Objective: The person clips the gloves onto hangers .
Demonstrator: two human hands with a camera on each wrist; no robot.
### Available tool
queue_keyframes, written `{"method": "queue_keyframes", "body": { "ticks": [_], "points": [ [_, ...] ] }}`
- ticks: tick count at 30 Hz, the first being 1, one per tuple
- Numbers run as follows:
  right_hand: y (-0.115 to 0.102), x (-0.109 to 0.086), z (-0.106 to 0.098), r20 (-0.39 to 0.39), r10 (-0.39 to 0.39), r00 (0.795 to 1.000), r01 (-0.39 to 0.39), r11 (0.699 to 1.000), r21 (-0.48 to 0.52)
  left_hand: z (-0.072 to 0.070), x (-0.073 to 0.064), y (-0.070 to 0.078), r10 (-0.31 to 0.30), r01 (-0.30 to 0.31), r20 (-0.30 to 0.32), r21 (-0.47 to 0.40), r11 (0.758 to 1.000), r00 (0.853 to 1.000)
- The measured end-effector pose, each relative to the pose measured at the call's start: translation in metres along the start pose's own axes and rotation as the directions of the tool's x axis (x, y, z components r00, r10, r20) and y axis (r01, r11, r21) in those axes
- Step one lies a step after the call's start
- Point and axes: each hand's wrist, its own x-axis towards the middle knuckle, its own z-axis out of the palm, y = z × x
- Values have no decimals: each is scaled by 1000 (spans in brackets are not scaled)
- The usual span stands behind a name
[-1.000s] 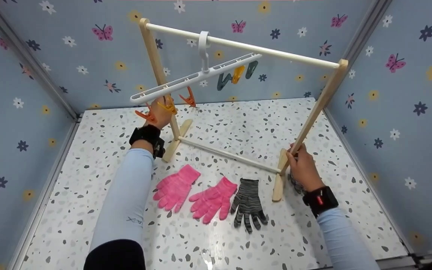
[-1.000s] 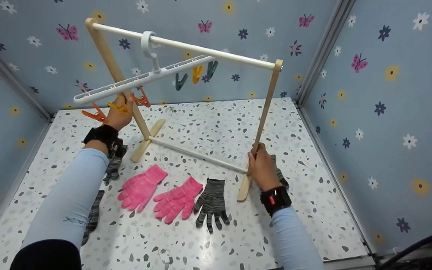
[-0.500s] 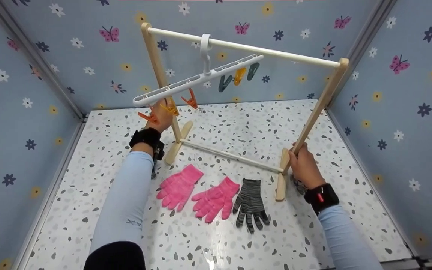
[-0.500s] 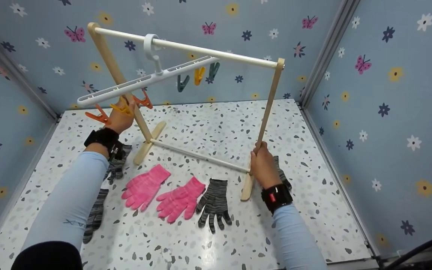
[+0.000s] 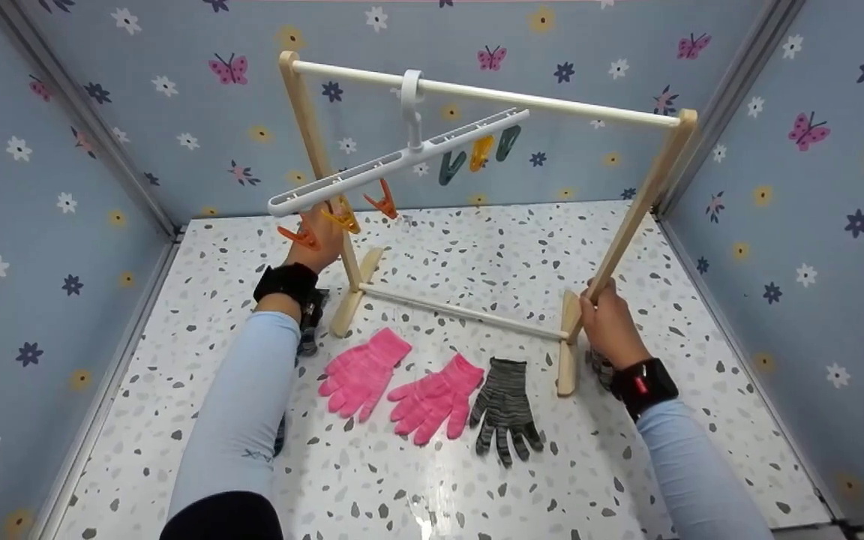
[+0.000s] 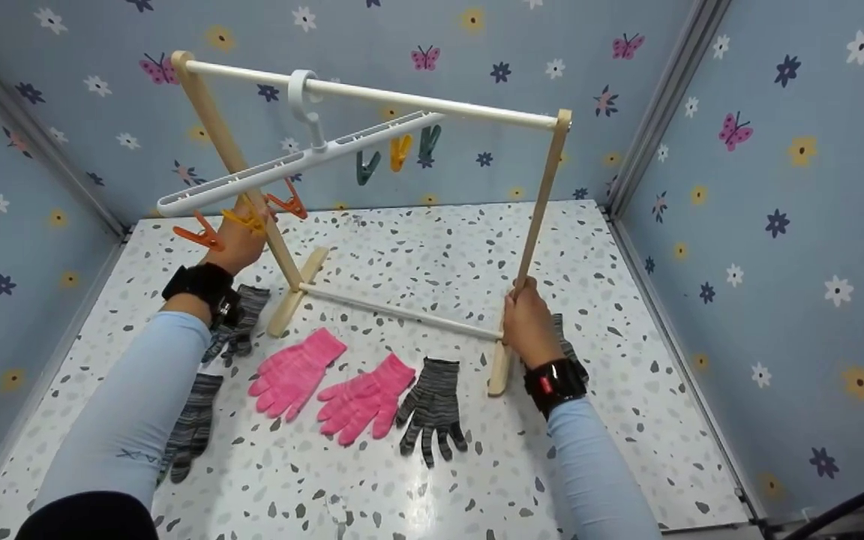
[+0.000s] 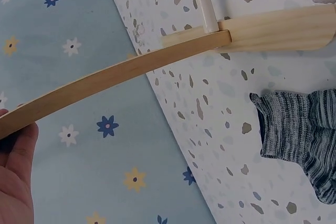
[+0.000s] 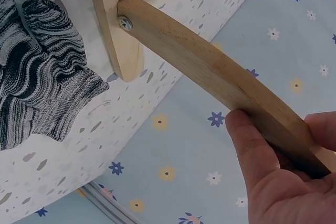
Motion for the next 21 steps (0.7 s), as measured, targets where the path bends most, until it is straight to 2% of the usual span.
{"method": "queue_keyframes", "body": {
  "ticks": [4, 8, 14, 19, 21],
  "points": [
    [0, 4, 1, 0, 2, 1000, -2, 1000, 4, 1, -1, -5, 7, -10, -29, -88, 996, 1000],
    [1, 7, 3, -17, -26, 1000, 26, 1000, 11, 2, -4, -10, 15, -24, -70, -126, 992, 997],
    [2, 14, 4, -30, -45, 999, 46, 999, 9, 3, -8, -14, 28, -34, -98, -61, 998, 995],
    [4, 21, 6, -47, -69, 996, 70, 997, 12, 3, -11, -17, 39, -50, -141, -71, 996, 989],
    [4, 22, 8, -52, -66, 996, 67, 998, 16, 3, -13, -18, 68, -74, -159, -33, 997, 985]
  ]
}}
